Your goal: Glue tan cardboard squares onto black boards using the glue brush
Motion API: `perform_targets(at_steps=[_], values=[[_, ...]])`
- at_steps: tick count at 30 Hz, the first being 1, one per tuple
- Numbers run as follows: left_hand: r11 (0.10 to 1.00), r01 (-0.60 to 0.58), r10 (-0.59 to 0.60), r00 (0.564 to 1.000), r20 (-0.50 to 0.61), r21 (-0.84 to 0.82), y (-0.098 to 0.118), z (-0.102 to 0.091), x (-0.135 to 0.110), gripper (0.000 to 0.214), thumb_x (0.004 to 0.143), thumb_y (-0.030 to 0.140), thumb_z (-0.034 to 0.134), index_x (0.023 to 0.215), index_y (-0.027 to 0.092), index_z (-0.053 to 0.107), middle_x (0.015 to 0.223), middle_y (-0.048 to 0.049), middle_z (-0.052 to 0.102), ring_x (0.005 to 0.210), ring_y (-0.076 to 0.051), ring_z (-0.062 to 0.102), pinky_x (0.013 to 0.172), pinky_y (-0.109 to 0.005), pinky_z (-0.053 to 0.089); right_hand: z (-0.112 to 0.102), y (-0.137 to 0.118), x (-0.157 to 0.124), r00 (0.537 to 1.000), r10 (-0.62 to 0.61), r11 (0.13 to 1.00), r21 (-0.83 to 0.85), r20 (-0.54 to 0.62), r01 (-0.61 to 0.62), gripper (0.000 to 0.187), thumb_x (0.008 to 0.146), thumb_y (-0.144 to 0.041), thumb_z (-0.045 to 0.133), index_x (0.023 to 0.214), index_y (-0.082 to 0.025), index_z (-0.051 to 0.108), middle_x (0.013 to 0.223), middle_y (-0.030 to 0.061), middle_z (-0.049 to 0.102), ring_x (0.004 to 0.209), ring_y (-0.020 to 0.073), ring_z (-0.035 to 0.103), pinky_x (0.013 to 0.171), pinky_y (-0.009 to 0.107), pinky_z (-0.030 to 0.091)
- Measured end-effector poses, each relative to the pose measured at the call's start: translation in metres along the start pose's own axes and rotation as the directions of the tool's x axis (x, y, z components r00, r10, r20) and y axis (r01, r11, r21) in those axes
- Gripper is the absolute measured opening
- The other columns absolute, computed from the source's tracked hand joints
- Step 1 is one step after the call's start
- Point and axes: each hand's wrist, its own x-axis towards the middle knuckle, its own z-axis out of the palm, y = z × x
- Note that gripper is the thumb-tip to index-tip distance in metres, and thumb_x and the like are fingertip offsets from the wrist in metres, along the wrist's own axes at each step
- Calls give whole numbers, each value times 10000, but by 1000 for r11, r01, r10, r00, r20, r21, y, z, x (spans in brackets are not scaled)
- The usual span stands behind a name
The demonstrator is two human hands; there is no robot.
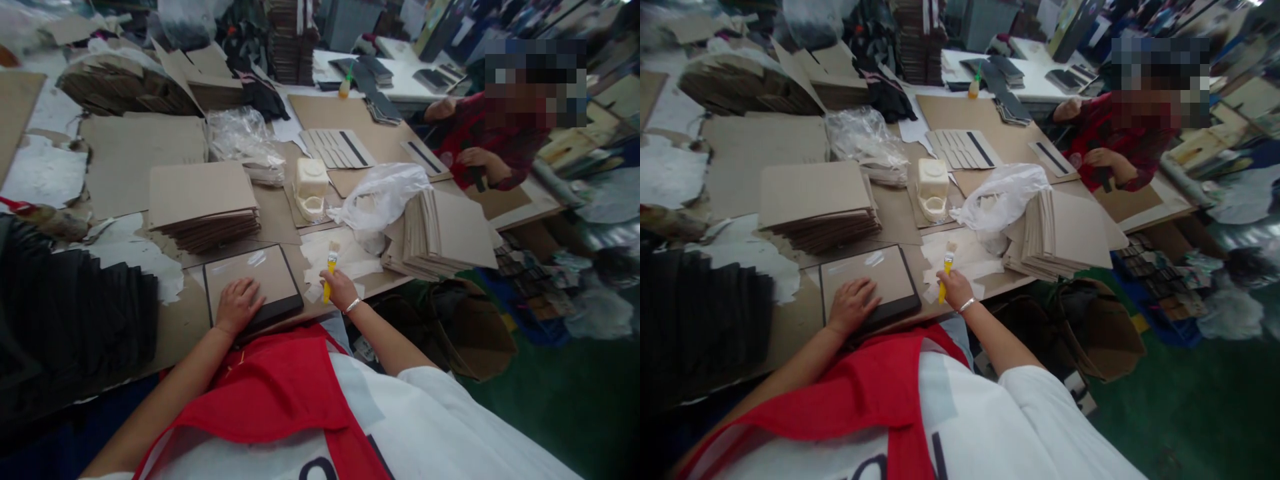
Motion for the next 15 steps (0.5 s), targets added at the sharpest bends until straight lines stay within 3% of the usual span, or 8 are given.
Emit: perform_targets(at_steps=[4,8,12,15], values=[[999,22,-22,1000,16,34,3,-2,1,372,849,444,482,1116,224,619,1208,-100,582,1113,-274,497,951,-433,376,21,3,7,997,-45,992,-115,59,52,265,855,-171,459,1064,-144,621,878,130,626,869,221,518,768,306,380],[998,51,-53,995,80,22,5,-9,3,365,837,423,504,1110,207,614,1208,-105,579,1109,-281,492,952,-434,385,23,8,24,997,-23,993,-115,77,32,265,866,-145,433,1037,-147,635,791,111,616,792,197,507,719,277,359],[985,143,-136,988,77,-92,16,-19,12,350,807,402,544,1090,206,611,1200,-112,570,1102,-274,496,959,-431,388,10,5,29,999,-4,1000,-22,-38,3,237,890,-212,429,979,-156,641,775,91,623,762,184,514,691,262,365],[883,304,-284,953,108,-357,38,-25,30,370,793,451,543,1019,171,630,1061,-109,619,971,-232,557,880,-377,442,2,-15,28,986,-68,996,44,-150,76,253,906,-271,415,948,-177,647,761,77,630,751,180,524,705,267,385]])
